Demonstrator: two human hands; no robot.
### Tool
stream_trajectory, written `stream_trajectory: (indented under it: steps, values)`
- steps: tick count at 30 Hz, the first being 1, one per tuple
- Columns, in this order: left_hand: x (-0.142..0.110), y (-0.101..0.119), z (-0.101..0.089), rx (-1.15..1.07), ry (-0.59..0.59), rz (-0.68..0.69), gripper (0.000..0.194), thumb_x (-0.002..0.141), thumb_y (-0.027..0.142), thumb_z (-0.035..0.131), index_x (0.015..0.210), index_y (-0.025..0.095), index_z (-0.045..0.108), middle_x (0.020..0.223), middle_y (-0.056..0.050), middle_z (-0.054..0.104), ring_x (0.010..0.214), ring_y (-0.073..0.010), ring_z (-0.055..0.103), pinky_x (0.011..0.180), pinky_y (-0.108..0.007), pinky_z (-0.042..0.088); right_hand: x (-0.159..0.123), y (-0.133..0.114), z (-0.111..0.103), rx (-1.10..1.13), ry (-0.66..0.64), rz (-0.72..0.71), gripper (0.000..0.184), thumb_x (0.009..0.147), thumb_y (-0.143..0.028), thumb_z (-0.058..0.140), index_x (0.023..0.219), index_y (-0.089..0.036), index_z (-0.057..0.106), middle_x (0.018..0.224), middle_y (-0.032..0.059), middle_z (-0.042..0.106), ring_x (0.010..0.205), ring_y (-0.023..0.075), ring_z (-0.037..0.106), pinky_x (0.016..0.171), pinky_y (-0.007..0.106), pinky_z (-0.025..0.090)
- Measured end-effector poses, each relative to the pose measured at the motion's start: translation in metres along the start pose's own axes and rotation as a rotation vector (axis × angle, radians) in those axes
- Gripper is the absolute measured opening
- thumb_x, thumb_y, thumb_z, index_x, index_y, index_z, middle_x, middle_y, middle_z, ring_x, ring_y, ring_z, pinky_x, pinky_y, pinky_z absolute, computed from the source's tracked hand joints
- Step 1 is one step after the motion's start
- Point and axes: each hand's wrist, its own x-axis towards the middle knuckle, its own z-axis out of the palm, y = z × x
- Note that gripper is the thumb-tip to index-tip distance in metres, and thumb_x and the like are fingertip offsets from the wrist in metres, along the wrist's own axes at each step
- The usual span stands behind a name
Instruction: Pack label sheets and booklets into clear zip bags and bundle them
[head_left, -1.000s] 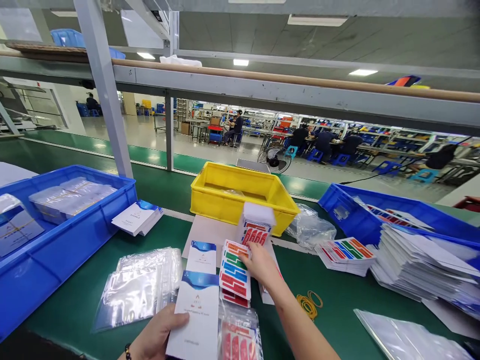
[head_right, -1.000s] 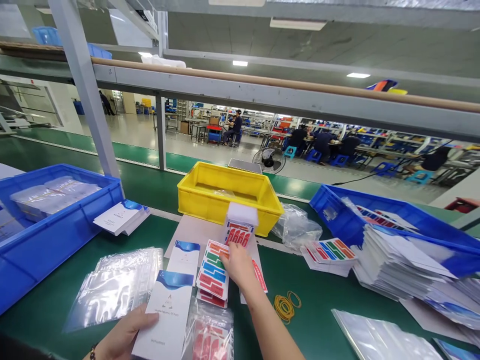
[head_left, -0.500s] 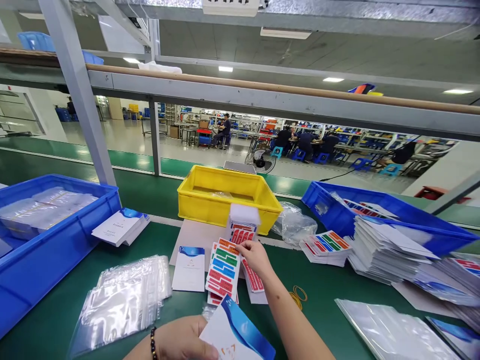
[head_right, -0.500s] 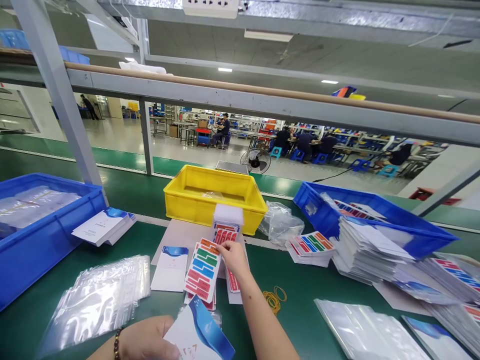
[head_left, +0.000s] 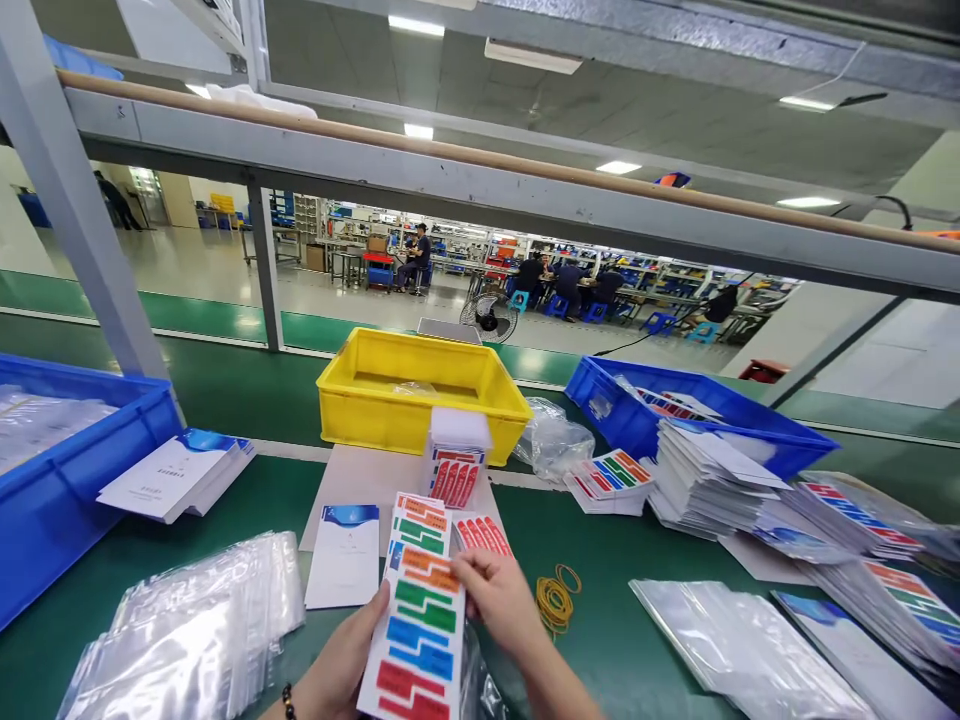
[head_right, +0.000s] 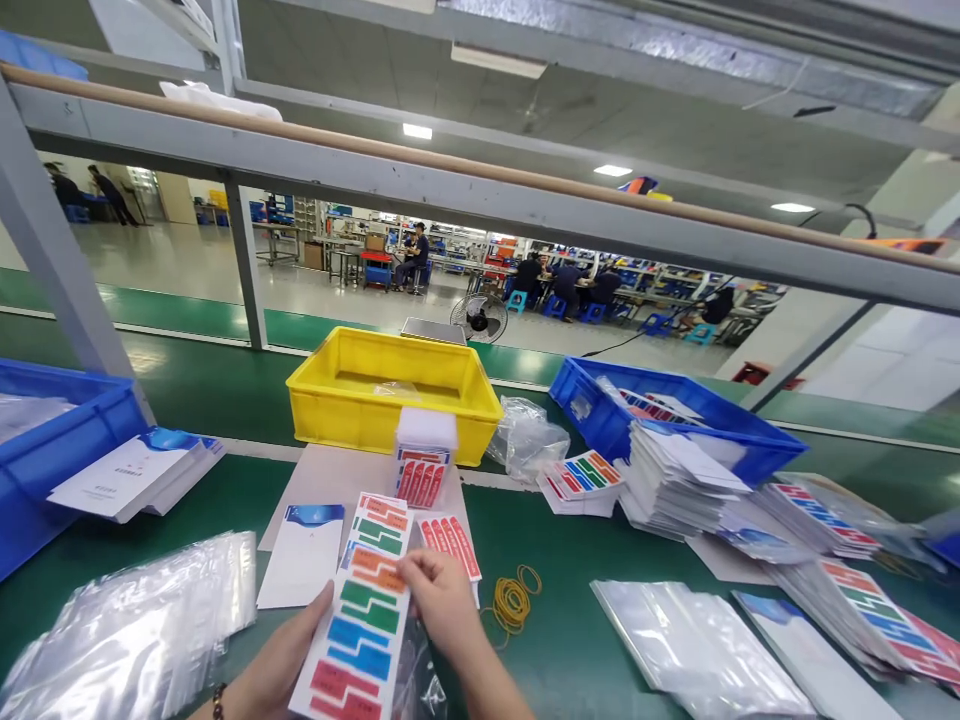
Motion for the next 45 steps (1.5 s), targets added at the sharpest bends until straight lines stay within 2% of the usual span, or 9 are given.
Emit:
stream_trajectory:
  steps: [6, 12, 18, 23, 28, 33, 38, 43, 45]
  values:
    - [-0.004, 0.005, 0.005, 0.057, 0.09, -0.054, 0.028, 0.069, 0.034, 0.07, 0.08, 0.009, 0.062, 0.07, -0.011, 0.074, 0.066, -0.025, 0.07, 0.066, -0.032, 0.054, 0.016, 0.022, -0.037, -0.712, 0.258, -0.068, 0.03, 0.085, -0.035, 0.04, 0.082, -0.016, 0.063, 0.085, 0.0092, 0.063, 0.081, 0.0213, 0.059, 0.073, 0.03, 0.043]
    - [0.001, 0.001, -0.005, 0.022, 0.084, -0.003, 0.035, 0.064, 0.038, 0.074, 0.083, 0.011, 0.062, 0.074, -0.009, 0.075, 0.069, -0.0255, 0.07, 0.067, -0.033, 0.056, 0.032, 0.046, -0.059, -0.762, 0.274, 0.103, 0.022, 0.072, -0.035, 0.058, 0.058, -0.018, 0.056, 0.068, 0.0052, 0.059, 0.069, 0.0209, 0.057, 0.06, 0.028, 0.038]
    - [0.003, 0.001, -0.008, 0.001, 0.111, 0.025, 0.034, 0.066, 0.035, 0.072, 0.087, 0.011, 0.063, 0.074, -0.008, 0.074, 0.069, -0.0253, 0.07, 0.071, -0.036, 0.055, 0.032, 0.047, -0.061, -0.535, 0.301, 0.122, 0.021, 0.07, -0.028, 0.054, 0.051, -0.02, 0.048, 0.054, 0.0008, 0.055, 0.054, 0.0163, 0.051, 0.051, 0.026, 0.032]
    - [0.003, 0.001, -0.006, -0.008, 0.168, 0.067, 0.029, 0.072, 0.036, 0.067, 0.086, 0.011, 0.063, 0.075, -0.009, 0.074, 0.071, -0.0251, 0.07, 0.072, -0.036, 0.055, 0.017, 0.025, -0.061, -0.2, 0.226, 0.06, 0.03, 0.077, -0.047, 0.045, 0.072, -0.018, 0.052, 0.049, -0.0031, 0.049, 0.041, 0.0113, 0.045, 0.041, 0.023, 0.033]
    - [0.006, -0.003, -0.007, -0.031, 0.073, 0.165, 0.042, 0.074, 0.049, 0.059, 0.089, 0.01, 0.064, 0.081, -0.011, 0.074, 0.077, -0.0256, 0.069, 0.077, -0.038, 0.052, -0.018, 0.004, -0.011, 0.37, -0.045, 0.085, 0.04, 0.065, -0.049, 0.068, 0.081, -0.018, 0.05, 0.049, -0.0077, 0.049, 0.033, 0.006, 0.041, 0.033, 0.018, 0.032]
    - [0.01, -0.009, -0.012, 0.036, -0.055, 0.303, 0.045, 0.072, 0.05, 0.062, 0.089, 0.008, 0.064, 0.081, -0.014, 0.073, 0.073, -0.026, 0.068, 0.072, -0.037, 0.052, -0.034, 0.009, 0.027, 0.349, -0.198, 0.193, 0.04, 0.064, -0.047, 0.069, 0.083, -0.017, 0.051, 0.047, -0.0097, 0.049, 0.031, 0.0065, 0.044, 0.031, 0.017, 0.033]
    - [0.007, -0.01, -0.01, 0.122, -0.053, 0.275, 0.039, 0.066, 0.04, 0.071, 0.091, 0.01, 0.063, 0.082, -0.013, 0.072, 0.07, -0.0228, 0.067, 0.07, -0.034, 0.051, -0.024, 0.01, 0.018, 0.374, 0.027, 0.067, 0.041, 0.064, -0.043, 0.072, 0.09, -0.016, 0.056, 0.061, -0.0042, 0.057, 0.049, 0.0097, 0.055, 0.045, 0.02, 0.042]
    - [0.001, -0.006, -0.01, 0.344, -0.19, 0.223, 0.039, 0.071, 0.046, 0.064, 0.092, 0.013, 0.061, 0.082, -0.01, 0.07, 0.067, -0.0187, 0.063, 0.071, -0.034, 0.048, -0.02, 0.004, 0.012, 0.654, -0.239, 0.12, 0.039, 0.063, -0.04, 0.075, 0.089, -0.016, 0.058, 0.069, 0.0029, 0.067, 0.061, 0.0173, 0.064, 0.056, 0.027, 0.049]
    - [0.0, -0.002, -0.012, 0.563, -0.19, 0.276, 0.035, 0.073, 0.043, 0.061, 0.094, 0.015, 0.059, 0.082, -0.007, 0.068, 0.064, -0.0164, 0.059, 0.068, -0.032, 0.047, -0.016, 0.003, 0.007, 0.686, -0.198, 0.126, 0.037, 0.063, -0.035, 0.076, 0.089, -0.015, 0.059, 0.07, 0.0039, 0.07, 0.061, 0.0181, 0.065, 0.056, 0.028, 0.049]
